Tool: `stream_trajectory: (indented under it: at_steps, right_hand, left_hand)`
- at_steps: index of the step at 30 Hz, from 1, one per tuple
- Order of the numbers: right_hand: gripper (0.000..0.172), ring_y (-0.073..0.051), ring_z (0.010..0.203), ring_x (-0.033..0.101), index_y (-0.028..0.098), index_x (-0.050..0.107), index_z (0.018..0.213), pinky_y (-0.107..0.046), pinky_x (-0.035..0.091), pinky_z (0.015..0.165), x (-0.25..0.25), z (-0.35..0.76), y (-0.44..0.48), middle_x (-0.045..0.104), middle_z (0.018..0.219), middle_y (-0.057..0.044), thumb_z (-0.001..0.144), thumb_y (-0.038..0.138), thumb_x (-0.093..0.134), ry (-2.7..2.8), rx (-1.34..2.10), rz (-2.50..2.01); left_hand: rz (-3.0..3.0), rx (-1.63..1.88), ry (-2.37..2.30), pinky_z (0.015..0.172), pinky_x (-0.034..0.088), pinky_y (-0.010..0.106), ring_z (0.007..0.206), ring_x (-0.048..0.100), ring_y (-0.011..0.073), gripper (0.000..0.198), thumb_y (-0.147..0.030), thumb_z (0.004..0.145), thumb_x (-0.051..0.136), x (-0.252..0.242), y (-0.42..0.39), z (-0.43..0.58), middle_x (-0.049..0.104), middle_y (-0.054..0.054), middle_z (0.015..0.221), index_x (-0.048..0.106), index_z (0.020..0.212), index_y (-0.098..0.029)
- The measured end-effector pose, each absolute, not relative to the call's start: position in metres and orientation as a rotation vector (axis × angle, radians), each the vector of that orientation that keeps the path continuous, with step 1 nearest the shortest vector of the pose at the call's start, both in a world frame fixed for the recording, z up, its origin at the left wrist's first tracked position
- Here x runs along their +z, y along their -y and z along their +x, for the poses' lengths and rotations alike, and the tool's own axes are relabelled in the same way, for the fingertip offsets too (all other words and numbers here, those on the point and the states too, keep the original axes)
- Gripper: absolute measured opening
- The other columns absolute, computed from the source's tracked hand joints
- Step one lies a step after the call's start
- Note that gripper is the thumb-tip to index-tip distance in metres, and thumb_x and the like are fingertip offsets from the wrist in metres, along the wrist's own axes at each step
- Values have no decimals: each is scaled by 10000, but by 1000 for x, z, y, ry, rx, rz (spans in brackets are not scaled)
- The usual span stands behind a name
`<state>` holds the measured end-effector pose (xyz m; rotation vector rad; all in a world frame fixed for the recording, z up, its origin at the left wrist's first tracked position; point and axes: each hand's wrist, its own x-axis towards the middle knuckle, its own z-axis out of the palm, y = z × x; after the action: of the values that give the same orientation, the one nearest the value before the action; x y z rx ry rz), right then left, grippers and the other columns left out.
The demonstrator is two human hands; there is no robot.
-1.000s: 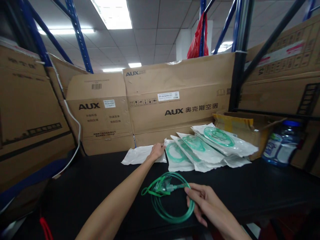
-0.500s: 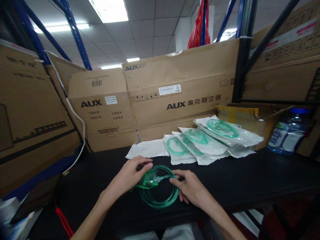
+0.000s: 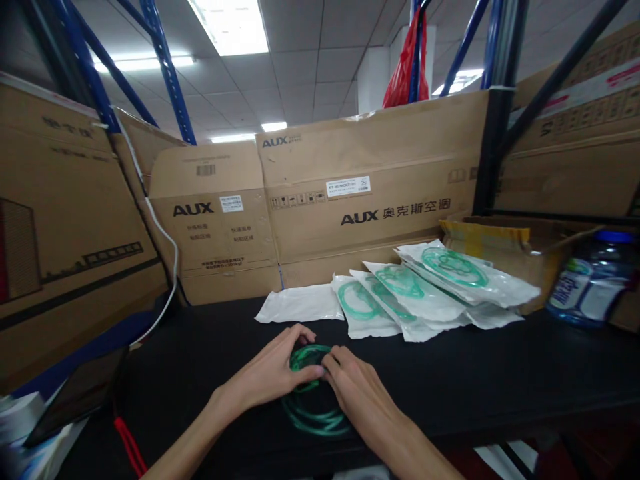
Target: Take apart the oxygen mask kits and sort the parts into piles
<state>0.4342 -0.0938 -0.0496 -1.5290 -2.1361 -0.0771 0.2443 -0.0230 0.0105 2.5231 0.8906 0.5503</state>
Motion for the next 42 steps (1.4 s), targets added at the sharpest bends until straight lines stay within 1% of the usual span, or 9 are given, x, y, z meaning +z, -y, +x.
stream_trajectory:
  at_steps: [2, 9, 16, 22, 27, 31, 34, 39, 42]
  right_hand:
    - [177, -210, 865, 667, 208, 630, 1084, -299, 536, 737, -51, 435, 94, 677, 999, -68, 970, 120, 527, 2128, -81, -1460]
    - [180, -227, 826, 615, 200, 636, 1007, -335, 505, 739, -53, 437, 97, 673, 924, -77, 986, 126, 473, 2108, -88, -1350]
    - [299, -226, 841, 584, 187, 667, 973, -367, 469, 810, -57, 432, 90, 704, 935, -80, 912, 2, 440, 2176, -69, -1318]
    - [316, -217, 844, 574, 164, 664, 986, -355, 469, 800, -61, 423, 85, 683, 930, -88, 923, -4, 404, 2184, -28, -1299]
    - [275, -223, 859, 572, 187, 658, 989, -362, 480, 822, -64, 423, 85, 673, 917, -67, 988, 74, 406, 2224, -16, -1237]
    - [256, -229, 870, 579, 188, 652, 1018, -376, 489, 823, -67, 431, 85, 669, 948, -74, 991, 92, 416, 2195, -20, -1276]
    - [259, -232, 916, 587, 202, 657, 1058, -376, 489, 835, -70, 436, 85, 675, 985, -73, 970, 73, 450, 2163, -20, -1323]
    - [197, -225, 887, 599, 203, 676, 1062, -368, 489, 812, -63, 430, 84, 671, 1010, -81, 984, 135, 508, 2125, -49, -1397]
    - [202, -234, 881, 594, 179, 676, 1080, -364, 494, 786, -51, 424, 80, 652, 1019, -105, 995, 154, 495, 2097, -86, -1436]
  left_hand:
    - [2526, 440, -868, 895, 474, 326, 1048, 629, 254, 541, -510, 792, 729, 16, 18, 246, 680, 51, 1152, 560, 1240, -260]
    - [2602, 217, -795, 710, 441, 262, 820, 654, 197, 235, -451, 905, 594, 22, 18, 240, 707, -4, 876, 664, 992, -245]
    - [2838, 363, -771, 943, 398, 324, 1034, 613, 219, 178, -351, 964, 562, 4, 32, 223, 674, 17, 1083, 586, 1113, -256]
    - [2972, 407, -746, 953, 382, 361, 1034, 590, 233, 138, -297, 973, 532, 0, 36, 212, 673, 41, 1077, 596, 1081, -242]
    - [2540, 471, -974, 747, 432, 277, 802, 628, 190, 291, -486, 943, 528, -2, 39, 214, 702, 4, 840, 641, 910, -220]
    - [2192, 550, -1062, 636, 432, 249, 680, 624, 171, 359, -493, 948, 474, 7, 33, 201, 683, -13, 711, 622, 798, -202]
    - [2184, 720, -1159, 720, 459, 263, 764, 636, 187, 355, -536, 925, 517, 16, 27, 178, 706, -7, 814, 662, 892, -213]
    - [2190, 579, -1229, 747, 489, 284, 828, 665, 209, 447, -602, 907, 535, 13, 24, 161, 734, 7, 990, 656, 1172, -264]
    - [2303, 523, -1206, 884, 482, 314, 960, 671, 230, 446, -595, 917, 523, 6, 21, 165, 736, 29, 1059, 701, 1153, -262]
